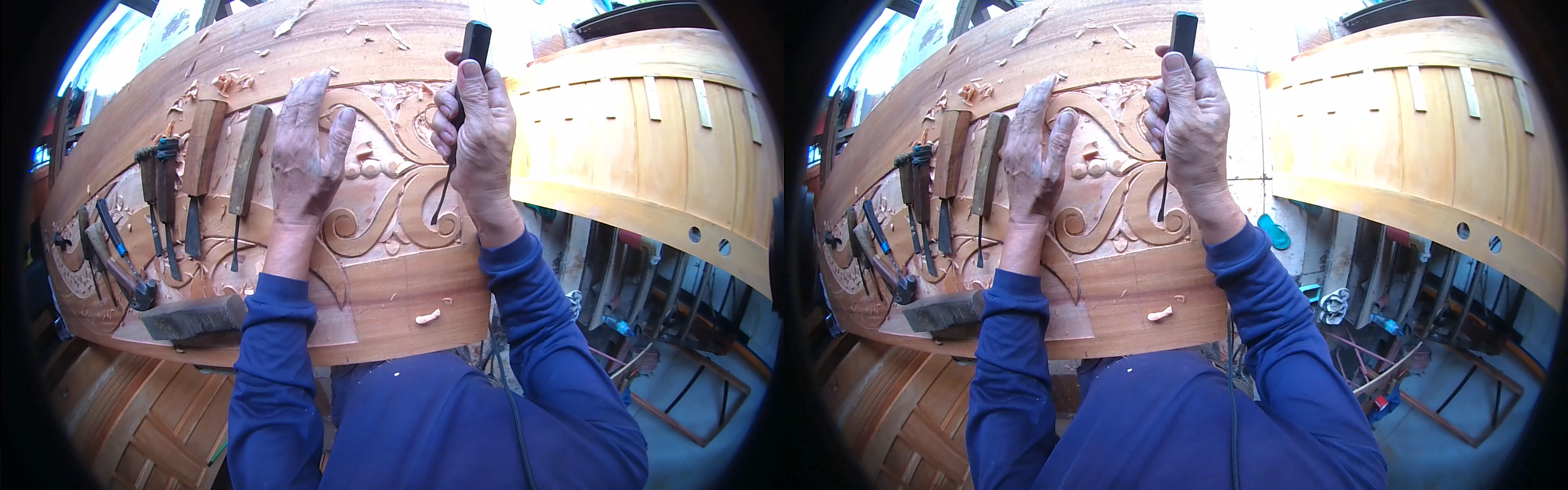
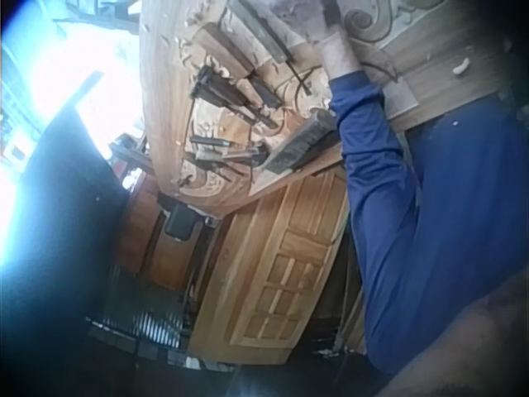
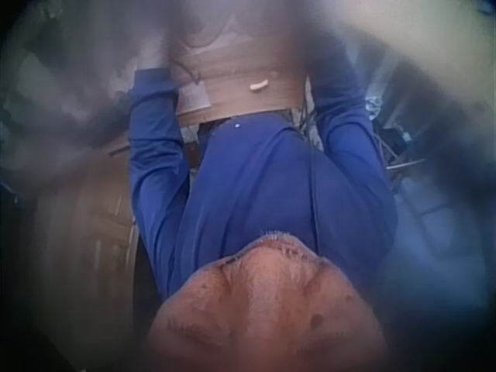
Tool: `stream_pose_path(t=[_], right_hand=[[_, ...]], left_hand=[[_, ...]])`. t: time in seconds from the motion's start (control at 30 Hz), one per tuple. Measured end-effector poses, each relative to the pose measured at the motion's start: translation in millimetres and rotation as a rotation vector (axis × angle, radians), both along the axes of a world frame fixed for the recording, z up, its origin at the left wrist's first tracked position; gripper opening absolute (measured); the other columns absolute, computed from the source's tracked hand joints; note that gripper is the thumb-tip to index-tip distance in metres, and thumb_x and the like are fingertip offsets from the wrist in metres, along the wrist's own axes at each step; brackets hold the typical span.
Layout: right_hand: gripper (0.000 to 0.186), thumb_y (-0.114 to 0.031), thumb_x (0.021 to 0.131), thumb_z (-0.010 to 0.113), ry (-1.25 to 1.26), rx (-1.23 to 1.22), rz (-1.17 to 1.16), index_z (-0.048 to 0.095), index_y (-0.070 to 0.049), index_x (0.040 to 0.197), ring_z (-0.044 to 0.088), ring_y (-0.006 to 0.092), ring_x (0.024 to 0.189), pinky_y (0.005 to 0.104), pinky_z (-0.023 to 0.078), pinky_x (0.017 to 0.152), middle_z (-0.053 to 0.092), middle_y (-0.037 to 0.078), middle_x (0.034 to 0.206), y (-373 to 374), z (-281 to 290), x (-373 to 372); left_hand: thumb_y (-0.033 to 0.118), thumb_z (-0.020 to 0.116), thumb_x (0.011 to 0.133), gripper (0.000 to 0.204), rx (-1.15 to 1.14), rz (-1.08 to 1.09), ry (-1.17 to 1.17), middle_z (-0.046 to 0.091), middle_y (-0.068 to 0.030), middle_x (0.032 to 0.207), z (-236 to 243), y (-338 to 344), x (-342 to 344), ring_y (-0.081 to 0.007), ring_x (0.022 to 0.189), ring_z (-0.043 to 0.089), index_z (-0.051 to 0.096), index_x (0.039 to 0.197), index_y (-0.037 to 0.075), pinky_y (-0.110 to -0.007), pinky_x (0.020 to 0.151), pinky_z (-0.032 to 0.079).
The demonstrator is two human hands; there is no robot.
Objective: The person carves decorative floral patterns into a large wooden panel using various chisels and a mallet.
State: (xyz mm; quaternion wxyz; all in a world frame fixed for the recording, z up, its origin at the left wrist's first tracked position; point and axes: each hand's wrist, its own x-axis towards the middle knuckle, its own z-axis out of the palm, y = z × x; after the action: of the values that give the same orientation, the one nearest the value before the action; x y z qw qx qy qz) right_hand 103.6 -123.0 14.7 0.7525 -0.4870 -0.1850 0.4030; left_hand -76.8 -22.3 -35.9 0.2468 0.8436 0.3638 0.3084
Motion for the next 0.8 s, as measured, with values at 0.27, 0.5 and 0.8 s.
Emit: stream_pose_path(t=[0.27,0.5,0.8], right_hand=[[0.035,-0.037,0.113,0.059,-0.011,-0.072,-0.015,0.059,-0.005,0.127,0.039,0.0031,0.051,0.0188,0.032,0.043,0.046,-0.004,0.073,-4,2,-3],[0.052,-0.036,0.116,0.050,-0.115,0.045,-0.267,0.042,-0.001,0.154,0.038,0.0062,0.046,0.0216,0.032,0.041,0.046,0.000,0.069,-92,71,-48],[0.042,-0.042,0.113,0.055,-0.018,-0.076,-0.419,0.054,-0.009,0.139,0.042,0.0046,0.051,0.0204,0.037,0.042,0.046,-0.002,0.074,-87,42,1]], left_hand=[[0.043,0.061,0.106,0.062,0.020,-0.015,0.001,0.057,-0.0258,0.152,4,0,2,-0.0430,0.146,0.050,0.055,0.153,0.003,-0.050,0.124,0.038],[0.042,0.063,0.105,0.062,0.012,-0.010,-0.017,0.058,-0.0252,0.151,3,-2,-1,-0.0426,0.146,0.050,0.055,0.152,0.003,-0.049,0.123,0.039],[0.043,0.063,0.106,0.061,0.001,0.011,-0.007,0.059,-0.0231,0.151,5,-2,0,-0.0414,0.147,0.049,0.057,0.152,0.003,-0.049,0.124,0.037]])
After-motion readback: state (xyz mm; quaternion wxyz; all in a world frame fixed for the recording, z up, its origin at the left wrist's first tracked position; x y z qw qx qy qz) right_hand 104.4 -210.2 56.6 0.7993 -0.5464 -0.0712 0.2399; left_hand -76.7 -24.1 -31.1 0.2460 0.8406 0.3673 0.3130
